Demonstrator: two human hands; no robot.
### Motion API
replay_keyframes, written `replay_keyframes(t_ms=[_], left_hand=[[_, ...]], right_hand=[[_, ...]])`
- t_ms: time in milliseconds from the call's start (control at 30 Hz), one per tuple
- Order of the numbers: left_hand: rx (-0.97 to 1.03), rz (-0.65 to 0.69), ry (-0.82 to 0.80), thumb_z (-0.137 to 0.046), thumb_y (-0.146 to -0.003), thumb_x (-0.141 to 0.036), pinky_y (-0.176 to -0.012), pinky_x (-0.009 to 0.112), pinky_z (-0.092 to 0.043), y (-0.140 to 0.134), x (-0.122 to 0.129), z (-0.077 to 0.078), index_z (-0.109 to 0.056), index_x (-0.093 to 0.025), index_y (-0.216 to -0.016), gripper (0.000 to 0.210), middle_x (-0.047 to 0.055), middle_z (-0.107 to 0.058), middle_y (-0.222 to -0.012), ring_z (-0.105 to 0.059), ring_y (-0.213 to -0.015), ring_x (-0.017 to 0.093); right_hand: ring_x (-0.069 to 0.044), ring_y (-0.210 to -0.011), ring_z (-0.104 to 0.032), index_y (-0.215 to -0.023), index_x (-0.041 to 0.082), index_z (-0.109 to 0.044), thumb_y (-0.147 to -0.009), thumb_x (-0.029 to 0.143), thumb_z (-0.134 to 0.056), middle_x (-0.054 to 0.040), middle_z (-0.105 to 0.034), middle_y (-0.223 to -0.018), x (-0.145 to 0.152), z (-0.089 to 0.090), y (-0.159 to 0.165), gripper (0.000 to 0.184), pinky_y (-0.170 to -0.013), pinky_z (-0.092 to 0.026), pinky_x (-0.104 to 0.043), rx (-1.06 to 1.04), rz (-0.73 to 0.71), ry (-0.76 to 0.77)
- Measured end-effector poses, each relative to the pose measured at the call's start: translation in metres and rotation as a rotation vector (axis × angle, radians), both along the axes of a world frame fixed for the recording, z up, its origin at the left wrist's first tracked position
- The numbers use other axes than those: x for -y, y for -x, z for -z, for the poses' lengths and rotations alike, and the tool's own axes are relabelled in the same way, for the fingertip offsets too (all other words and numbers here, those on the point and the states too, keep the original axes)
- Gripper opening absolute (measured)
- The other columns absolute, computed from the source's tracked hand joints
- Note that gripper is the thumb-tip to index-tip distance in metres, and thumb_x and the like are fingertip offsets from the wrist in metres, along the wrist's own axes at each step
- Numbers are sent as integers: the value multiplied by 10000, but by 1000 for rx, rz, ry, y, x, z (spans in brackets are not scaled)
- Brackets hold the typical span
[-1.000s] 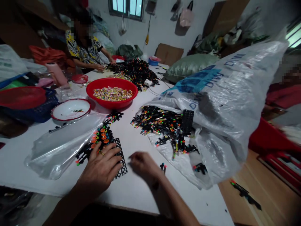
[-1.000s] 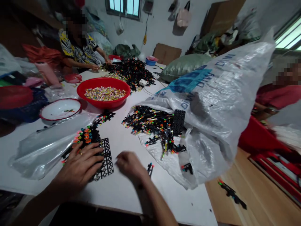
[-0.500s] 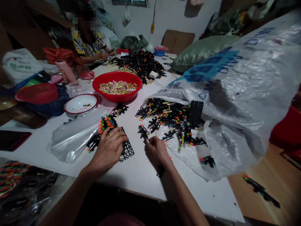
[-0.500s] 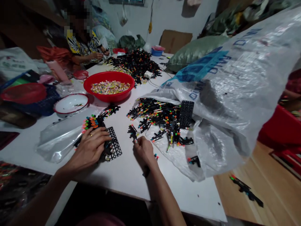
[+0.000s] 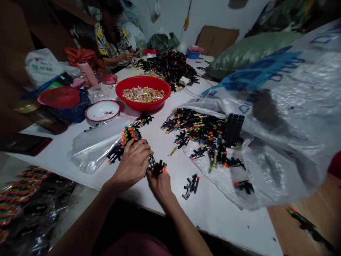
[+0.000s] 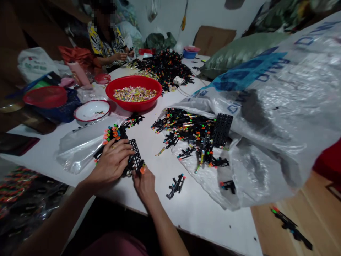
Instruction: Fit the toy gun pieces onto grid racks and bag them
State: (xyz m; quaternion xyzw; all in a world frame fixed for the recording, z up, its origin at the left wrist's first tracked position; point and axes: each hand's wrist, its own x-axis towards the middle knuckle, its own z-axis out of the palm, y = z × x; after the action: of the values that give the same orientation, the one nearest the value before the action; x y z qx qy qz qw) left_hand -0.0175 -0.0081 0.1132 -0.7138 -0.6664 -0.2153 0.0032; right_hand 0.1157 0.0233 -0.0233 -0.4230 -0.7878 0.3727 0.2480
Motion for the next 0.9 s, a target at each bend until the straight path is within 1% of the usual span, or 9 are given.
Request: replay_keyframes(t_ms=[100,200,333,433,500,600,700,767,900], left_hand=[[1,30,44,-399,-905,-257,-1106,520,-179,1,0,-2,-626,-198,-1058,280,54,-636,-1120,-430,-1240,244],[-47,43,54,-484,-869,-369,-1096,564,-164,3,4,-2,-611,-192,-1115,329,84,-615,-1168,-408,-1256,294],[-69,50,-26,-437,-869,-240,-1099,557,-167,-2,24,7,-634,-196,-1064,280,82,-639,-1139,-453,-1225,281],[-2,65,-45,-443,-846,-201,-1106,553,-172,-13,42,13,-629,-234,-1078,299,58,-644,-1149,-479,-1211,261],[13,58,-39,-483,-832,-236,-1108,572,-168,-16,50,11,-615,-250,-1104,303,55,-630,-1187,-487,-1208,267],[7,60,-121,-537,-815,-322,-1110,602,-143,-2,50,-6,-589,-253,-1121,318,70,-584,-1261,-478,-1219,288],[68,-91,-272,-482,-866,-306,-1099,530,-251,34,31,-34,-562,-240,-1127,280,80,-571,-1263,-482,-1214,248],[121,-232,-282,-430,-901,-343,-1036,446,-367,56,6,-46,-568,-214,-1118,288,83,-595,-1216,-519,-1164,225],[89,-244,145,-376,-899,-493,-923,416,-446,70,-51,-36,-606,-158,-1125,465,114,-644,-1147,-593,-1059,262]], right_hand=[[-201,-775,-603,-960,164,-562,-882,256,-408,-79,-635,-871,1,-8,11,195,-677,-437,-280,241,-56,-126],[-218,-809,-615,-997,153,-541,-890,231,-395,-94,-638,-899,10,-19,22,198,-680,-441,-294,373,-51,-122],[-195,-717,-621,-960,181,-577,-842,257,-507,-48,-665,-829,11,-38,3,157,-624,-428,-265,328,-237,-10],[-177,-686,-614,-879,220,-621,-815,293,-569,-2,-672,-769,-23,-52,-26,110,-584,-407,-237,289,-375,62],[-188,-748,-623,-947,214,-623,-872,293,-491,-36,-677,-859,-58,-57,-34,172,-614,-406,-248,356,-216,-12],[-217,-832,-626,-1035,188,-603,-913,276,-417,-102,-649,-961,-92,-55,-30,239,-640,-404,-266,560,57,-218],[-248,-894,-612,-984,191,-612,-903,221,-411,-127,-629,-970,-79,-36,-31,218,-657,-416,-288,643,56,-329],[-252,-888,-610,-959,212,-614,-862,141,-416,-120,-625,-947,-56,-21,-41,231,-654,-420,-296,625,44,-305],[-217,-675,-595,-983,235,-582,-834,208,-445,-69,-613,-794,-32,-18,-57,205,-575,-405,-294,324,157,-54]])
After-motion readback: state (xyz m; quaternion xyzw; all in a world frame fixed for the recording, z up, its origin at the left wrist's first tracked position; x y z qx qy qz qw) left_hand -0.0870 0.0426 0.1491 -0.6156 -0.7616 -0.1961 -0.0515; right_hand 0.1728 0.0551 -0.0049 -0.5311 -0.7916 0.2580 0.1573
